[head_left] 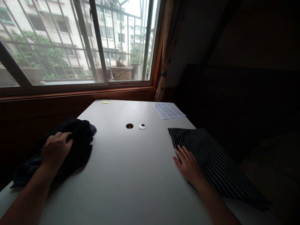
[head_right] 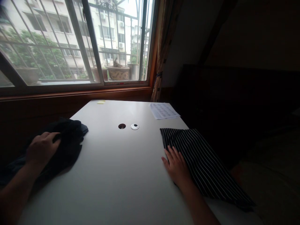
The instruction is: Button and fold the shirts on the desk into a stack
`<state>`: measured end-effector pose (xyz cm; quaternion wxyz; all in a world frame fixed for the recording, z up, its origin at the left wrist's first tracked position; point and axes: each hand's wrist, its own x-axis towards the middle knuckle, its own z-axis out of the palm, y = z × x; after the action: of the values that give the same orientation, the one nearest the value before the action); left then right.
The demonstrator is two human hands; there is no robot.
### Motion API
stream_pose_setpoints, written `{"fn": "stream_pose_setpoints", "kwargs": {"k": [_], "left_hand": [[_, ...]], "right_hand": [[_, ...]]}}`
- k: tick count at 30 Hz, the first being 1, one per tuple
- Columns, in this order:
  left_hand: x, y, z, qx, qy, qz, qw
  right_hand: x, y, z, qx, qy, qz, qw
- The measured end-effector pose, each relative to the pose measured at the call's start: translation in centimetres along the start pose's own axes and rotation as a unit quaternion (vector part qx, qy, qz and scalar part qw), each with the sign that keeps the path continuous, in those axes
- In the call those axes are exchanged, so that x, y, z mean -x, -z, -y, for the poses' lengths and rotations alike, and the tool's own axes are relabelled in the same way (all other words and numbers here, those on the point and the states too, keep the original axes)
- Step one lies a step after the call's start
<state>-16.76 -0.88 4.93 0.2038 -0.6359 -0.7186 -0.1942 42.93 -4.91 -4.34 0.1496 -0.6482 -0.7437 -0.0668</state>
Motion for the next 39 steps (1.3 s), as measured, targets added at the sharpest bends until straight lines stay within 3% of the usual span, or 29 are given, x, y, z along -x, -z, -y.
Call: {"fn": "stream_pose_setpoints", "kwargs": {"k": [4, 7, 10, 12, 14, 17, 19, 21, 23, 24, 26, 30, 34, 36, 39], "left_hand": [[-0.9, 2.2, -3.3, 0.116, -0.036, -0.048, 0.991], [-1.0, 3.7, -7.3, 0.251, -0.083, -0.055, 0.963], [-0.1, 4.6, -12.0, 0.350, -0.107, -0.020, 0.930], [0.8, 4.7, -15.2, 0.404, -0.123, 0.014, 0.907], [1.8, 4.4, -18.2, 0.453, -0.143, 0.042, 0.879], [3.5, 3.9, -21.9, 0.506, -0.177, 0.094, 0.839], [4.5, 4.0, -23.6, 0.530, -0.219, 0.148, 0.806], [5.2, 4.7, -24.3, 0.541, -0.265, 0.209, 0.770], [5.3, 5.5, -24.0, 0.539, -0.286, 0.242, 0.755], [5.2, 5.7, -23.5, 0.529, -0.285, 0.241, 0.762], [4.9, 5.4, -21.9, 0.483, -0.285, 0.199, 0.803], [4.4, 1.6, -16.9, 0.273, -0.313, 0.081, 0.906], [4.6, -3.0, -11.6, 0.142, -0.302, 0.057, 0.941], [4.6, -4.3, -9.6, 0.112, -0.292, 0.061, 0.948], [4.2, -4.8, -8.2, 0.084, -0.293, 0.084, 0.949]], "right_hand": [[-0.1, 0.2, 0.0, -0.011, 0.005, -0.016, 1.000], [-0.5, 1.1, 0.6, -0.047, 0.019, -0.054, 0.997], [-0.7, 2.7, 2.9, -0.126, 0.057, -0.066, 0.988], [-0.5, 3.9, 5.4, -0.209, 0.095, -0.022, 0.973], [0.0, 4.8, 8.4, -0.312, 0.124, 0.057, 0.940], [0.6, 4.8, 13.1, -0.484, 0.111, 0.160, 0.853], [0.7, 4.4, 15.3, -0.560, 0.065, 0.176, 0.807], [0.5, 3.9, 16.4, -0.594, 0.005, 0.164, 0.788], [0.2, 4.0, 16.2, -0.609, -0.056, 0.134, 0.780], [0.0, 4.2, 15.7, -0.609, -0.086, 0.113, 0.780], [-0.2, 5.0, 13.8, -0.589, -0.135, 0.060, 0.795], [0.4, 6.9, 8.1, -0.502, -0.170, -0.054, 0.846], [1.5, 7.9, 2.4, -0.393, -0.187, -0.178, 0.883], [1.6, 8.3, 0.5, -0.375, -0.211, -0.224, 0.875], [1.0, 9.0, -0.6, -0.438, -0.247, -0.224, 0.835]]}}
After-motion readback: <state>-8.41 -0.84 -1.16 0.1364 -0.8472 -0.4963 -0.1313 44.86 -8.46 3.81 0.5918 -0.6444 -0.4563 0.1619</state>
